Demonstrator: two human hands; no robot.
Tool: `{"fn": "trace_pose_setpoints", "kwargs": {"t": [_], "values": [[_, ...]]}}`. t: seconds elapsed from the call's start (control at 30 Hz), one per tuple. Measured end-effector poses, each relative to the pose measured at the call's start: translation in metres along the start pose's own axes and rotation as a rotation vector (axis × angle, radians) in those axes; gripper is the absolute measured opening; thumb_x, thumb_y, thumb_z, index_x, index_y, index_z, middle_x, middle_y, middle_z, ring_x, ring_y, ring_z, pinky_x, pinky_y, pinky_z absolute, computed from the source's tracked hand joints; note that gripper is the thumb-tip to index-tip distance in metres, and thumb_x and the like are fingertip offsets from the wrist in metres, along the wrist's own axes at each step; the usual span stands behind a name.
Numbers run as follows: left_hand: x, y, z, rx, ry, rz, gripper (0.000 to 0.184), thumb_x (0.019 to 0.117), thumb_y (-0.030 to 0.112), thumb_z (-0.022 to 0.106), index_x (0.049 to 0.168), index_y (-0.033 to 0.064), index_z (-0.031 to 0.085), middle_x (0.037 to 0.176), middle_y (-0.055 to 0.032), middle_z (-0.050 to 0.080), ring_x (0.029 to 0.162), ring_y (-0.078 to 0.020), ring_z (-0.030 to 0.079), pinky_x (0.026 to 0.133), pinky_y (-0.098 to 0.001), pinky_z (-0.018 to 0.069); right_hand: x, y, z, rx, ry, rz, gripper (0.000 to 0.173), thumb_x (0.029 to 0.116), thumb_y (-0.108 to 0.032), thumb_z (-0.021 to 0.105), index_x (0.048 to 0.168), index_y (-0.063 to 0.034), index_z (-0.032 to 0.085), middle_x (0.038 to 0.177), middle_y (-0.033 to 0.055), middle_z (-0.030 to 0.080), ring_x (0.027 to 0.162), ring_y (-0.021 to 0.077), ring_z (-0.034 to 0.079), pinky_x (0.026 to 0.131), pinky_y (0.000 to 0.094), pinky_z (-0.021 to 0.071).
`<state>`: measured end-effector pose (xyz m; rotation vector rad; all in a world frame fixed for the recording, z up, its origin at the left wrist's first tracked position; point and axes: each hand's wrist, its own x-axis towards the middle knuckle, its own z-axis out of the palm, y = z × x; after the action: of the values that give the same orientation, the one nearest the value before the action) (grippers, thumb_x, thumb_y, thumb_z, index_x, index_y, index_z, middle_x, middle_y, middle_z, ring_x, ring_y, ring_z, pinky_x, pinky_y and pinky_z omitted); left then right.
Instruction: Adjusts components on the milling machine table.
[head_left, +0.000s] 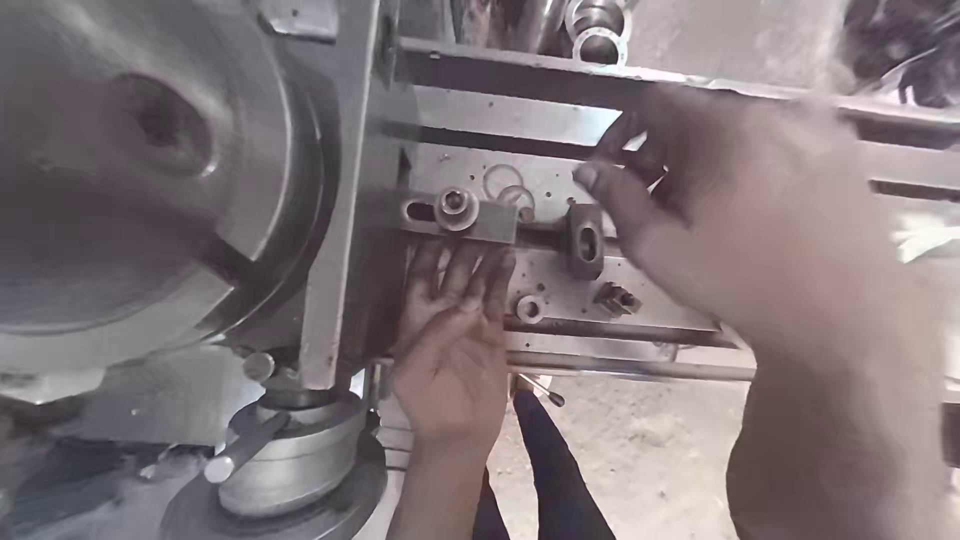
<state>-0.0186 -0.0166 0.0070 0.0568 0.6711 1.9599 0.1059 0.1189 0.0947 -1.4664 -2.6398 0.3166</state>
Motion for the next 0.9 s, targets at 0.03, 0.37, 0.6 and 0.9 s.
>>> {"fn": "trace_pose_setpoints", "kwargs": {"t": [0.03, 0.37, 0.6, 0.9], "values": [[0.000, 0.001, 0.000, 0.018, 0.000, -0.007, 0.057, 0.0934, 0.004, 0.040, 0.150, 0.0039, 0.037, 0.143, -0.0227, 0.054, 0.132, -0.0369, 0.055, 0.114, -0.0519, 0.0430, -0.009, 0.006, 0.005, 0.012, -0.055, 0.039, 0.039, 0.0979, -0.046, 0.055, 0.118, -0.0154, 0.067, 0.088, 0.0079, 0.070, 0.077, 0.0301, 0.069, 0.063, 0.0567, 0.0505], [0.001, 0.008, -0.008, 0.040, -0.088, -0.044, 0.061, 0.0919, 0.013, 0.050, 0.150, -0.0012, 0.037, 0.151, -0.0263, 0.047, 0.146, -0.0398, 0.041, 0.124, -0.0520, 0.0287, -0.005, -0.012, 0.048, 0.223, -0.105, -0.014, 0.051, 0.0773, -0.033, 0.084, 0.121, -0.0095, 0.071, 0.110, 0.0127, 0.062, 0.094, 0.0259, 0.064, 0.077, 0.0408, 0.0548], [0.001, 0.009, -0.007, 0.094, -0.091, -0.021, 0.056, 0.0948, 0.016, 0.042, 0.147, -0.0037, 0.039, 0.148, -0.0257, 0.051, 0.143, -0.0379, 0.045, 0.123, -0.0496, 0.0310, -0.009, -0.011, 0.047, 0.369, -0.147, -0.067, 0.051, 0.0742, -0.016, 0.086, 0.122, -0.0078, 0.070, 0.118, 0.0116, 0.059, 0.099, 0.0228, 0.063, 0.078, 0.0351, 0.0563], [0.004, 0.019, -0.002, 0.291, -0.075, -0.032, 0.050, 0.0985, 0.020, 0.034, 0.140, -0.0052, 0.046, 0.139, -0.0231, 0.059, 0.134, -0.0355, 0.055, 0.117, -0.0495, 0.0397, -0.001, -0.018, 0.042, 0.413, -0.227, -0.021, 0.057, 0.0799, -0.013, 0.082, 0.134, -0.0080, 0.064, 0.122, 0.0165, 0.057, 0.089, 0.0245, 0.068, 0.066, 0.0371, 0.0596]]}}
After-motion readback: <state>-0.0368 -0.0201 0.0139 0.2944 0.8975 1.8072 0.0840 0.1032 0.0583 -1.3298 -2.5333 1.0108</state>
